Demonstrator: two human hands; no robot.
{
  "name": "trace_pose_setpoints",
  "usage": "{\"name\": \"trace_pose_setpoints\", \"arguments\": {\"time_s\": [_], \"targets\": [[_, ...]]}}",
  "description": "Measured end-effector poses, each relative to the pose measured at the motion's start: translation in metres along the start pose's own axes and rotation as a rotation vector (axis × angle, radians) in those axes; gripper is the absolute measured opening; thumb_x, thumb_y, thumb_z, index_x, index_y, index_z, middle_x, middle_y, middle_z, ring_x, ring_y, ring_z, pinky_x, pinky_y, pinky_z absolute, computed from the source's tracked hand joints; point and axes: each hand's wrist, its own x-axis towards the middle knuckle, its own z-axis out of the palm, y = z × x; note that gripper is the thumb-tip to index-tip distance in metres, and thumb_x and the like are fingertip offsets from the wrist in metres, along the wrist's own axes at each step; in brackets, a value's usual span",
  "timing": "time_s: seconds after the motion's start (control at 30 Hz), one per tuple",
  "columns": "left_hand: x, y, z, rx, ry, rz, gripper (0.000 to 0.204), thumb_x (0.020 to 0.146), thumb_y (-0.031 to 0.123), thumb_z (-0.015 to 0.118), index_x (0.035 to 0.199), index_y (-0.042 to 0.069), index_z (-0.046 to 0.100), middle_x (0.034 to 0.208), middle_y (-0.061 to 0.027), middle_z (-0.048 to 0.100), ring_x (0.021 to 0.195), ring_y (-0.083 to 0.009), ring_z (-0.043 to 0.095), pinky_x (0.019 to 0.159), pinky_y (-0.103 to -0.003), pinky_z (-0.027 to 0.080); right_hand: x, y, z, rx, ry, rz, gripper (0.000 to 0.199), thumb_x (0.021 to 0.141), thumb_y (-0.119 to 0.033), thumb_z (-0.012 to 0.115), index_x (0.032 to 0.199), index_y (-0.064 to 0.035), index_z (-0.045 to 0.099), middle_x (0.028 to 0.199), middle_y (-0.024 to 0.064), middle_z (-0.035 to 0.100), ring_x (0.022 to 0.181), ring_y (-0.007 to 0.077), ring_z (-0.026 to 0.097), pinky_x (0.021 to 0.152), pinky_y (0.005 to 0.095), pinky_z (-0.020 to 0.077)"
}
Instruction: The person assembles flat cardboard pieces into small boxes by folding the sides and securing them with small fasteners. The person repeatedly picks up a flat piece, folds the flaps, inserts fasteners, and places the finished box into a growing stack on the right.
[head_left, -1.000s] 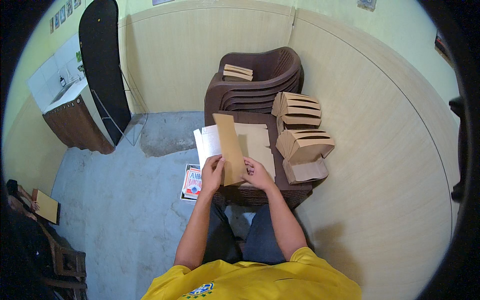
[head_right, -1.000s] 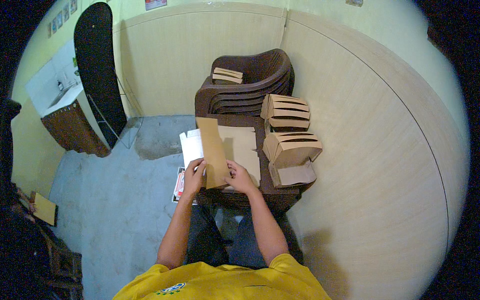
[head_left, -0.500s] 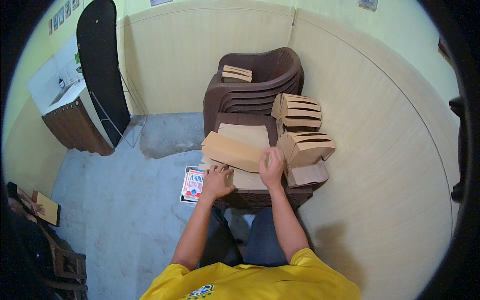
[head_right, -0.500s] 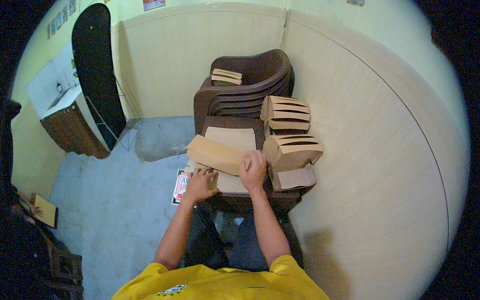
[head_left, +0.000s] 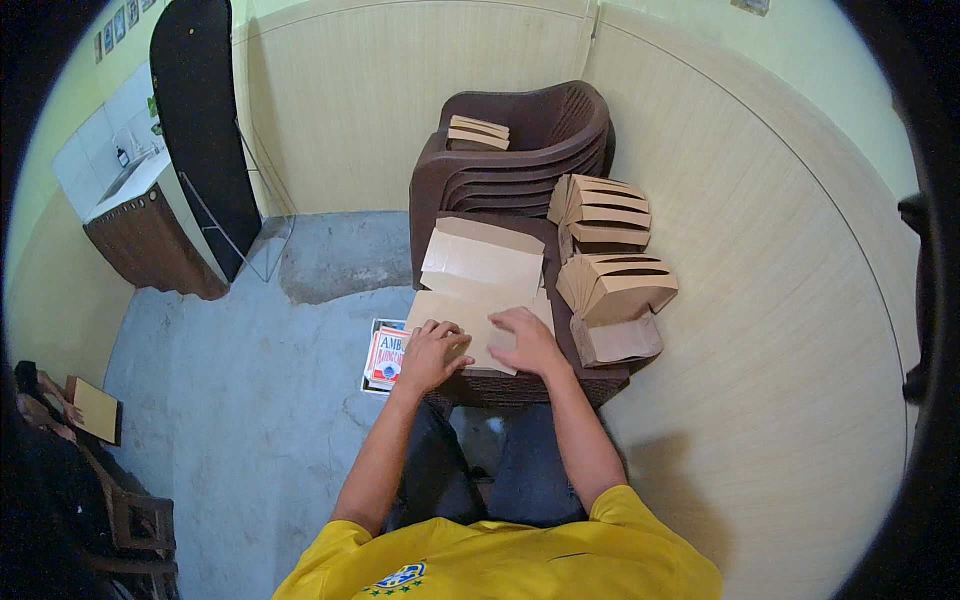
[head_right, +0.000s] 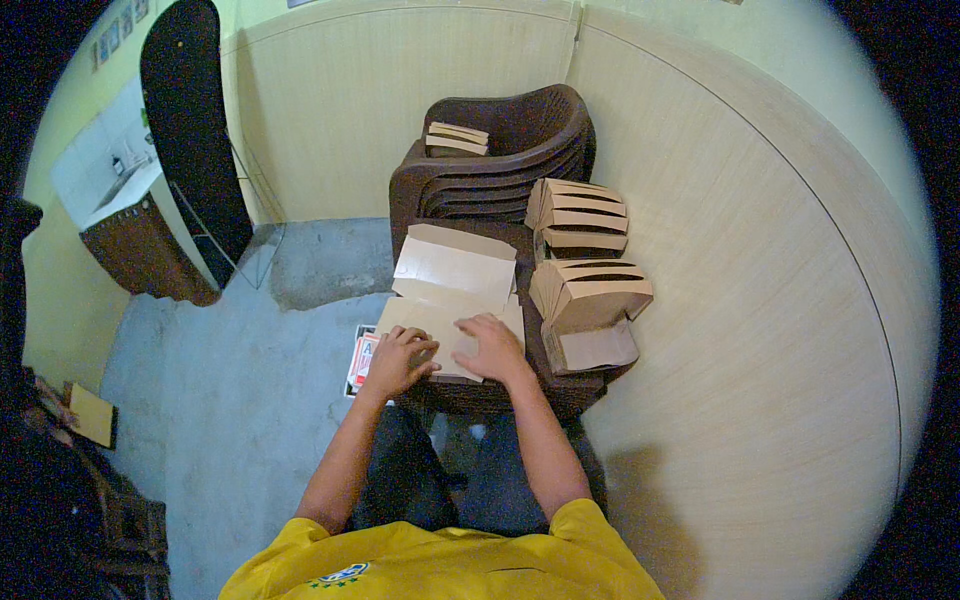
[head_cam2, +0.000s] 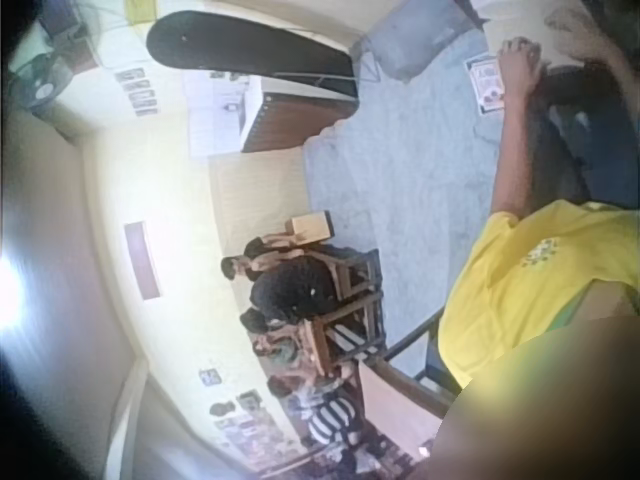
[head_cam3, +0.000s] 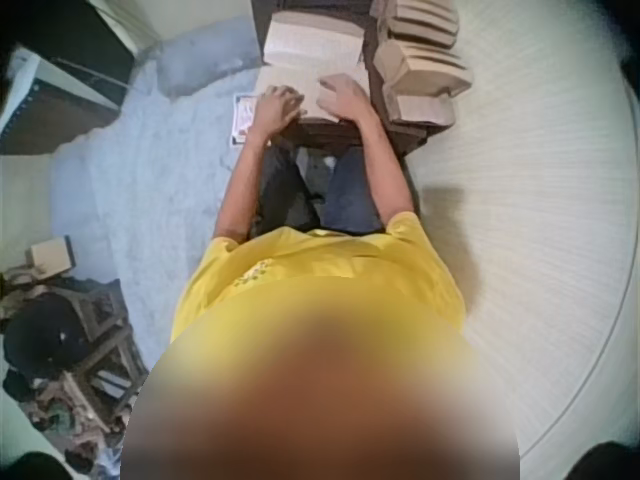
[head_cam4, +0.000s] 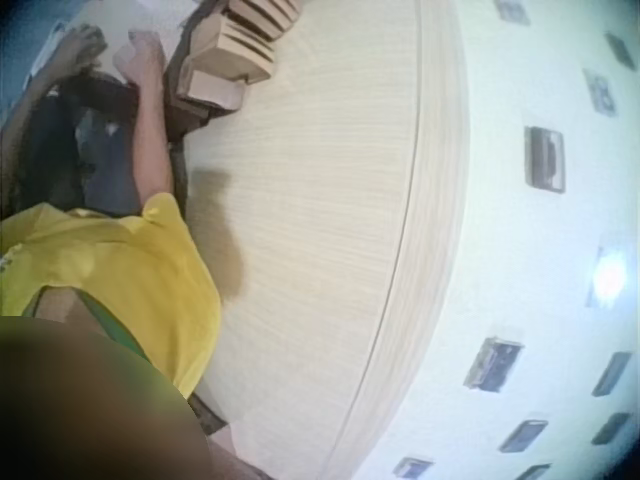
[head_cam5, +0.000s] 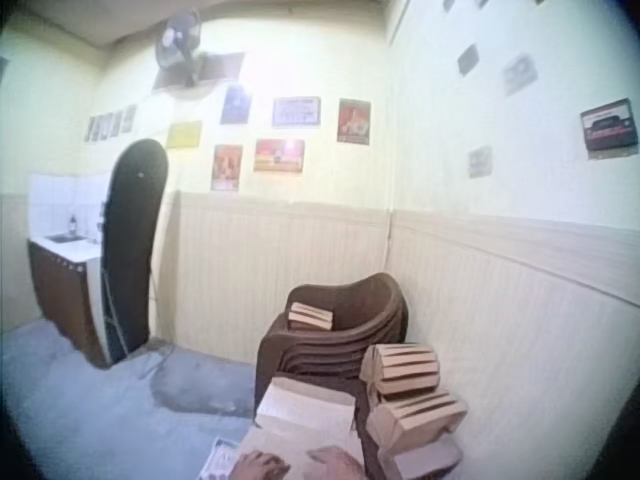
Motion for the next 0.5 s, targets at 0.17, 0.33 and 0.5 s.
{"name": "trace_pose_setpoints", "arguments": {"time_s": [0.17,0.33,0.5], "targets": [[-0.004,0.005,0.003,0.030,0.081,0.062,0.042,0.088,0.043,0.083,0.120,0.015,0.079,0.125,-0.0018,0.070,0.117,-0.0280,0.061,0.099,-0.045,0.049,-0.032,0.005,0.016,-0.138,-0.035,-0.129,0.045,0.085,-0.032,0.087,0.122,-0.0080,0.078,0.143,0.0137,0.068,0.141,0.0340,0.057,0.117,0.0475,0.0470],[-0.006,-0.005,-0.006,-0.022,0.015,0.121,0.040,0.091,0.042,0.080,0.120,0.014,0.078,0.128,-0.0029,0.070,0.119,-0.0291,0.062,0.096,-0.046,0.050,-0.031,0.021,0.016,-0.100,-0.073,-0.157,0.030,0.090,-0.023,0.080,0.117,-0.0078,0.080,0.144,0.0111,0.068,0.141,0.0330,0.058,0.117,0.0464,0.0476],[-0.008,-0.003,-0.001,-0.033,0.050,0.063,0.030,0.093,0.033,0.079,0.116,0.014,0.080,0.122,-0.0011,0.072,0.117,-0.0262,0.063,0.098,-0.045,0.050,-0.028,0.018,0.023,-0.125,0.036,-0.092,0.022,0.095,-0.015,0.073,0.116,-0.0067,0.076,0.129,0.0109,0.070,0.127,0.0336,0.063,0.109,0.0474,0.0506]]}}
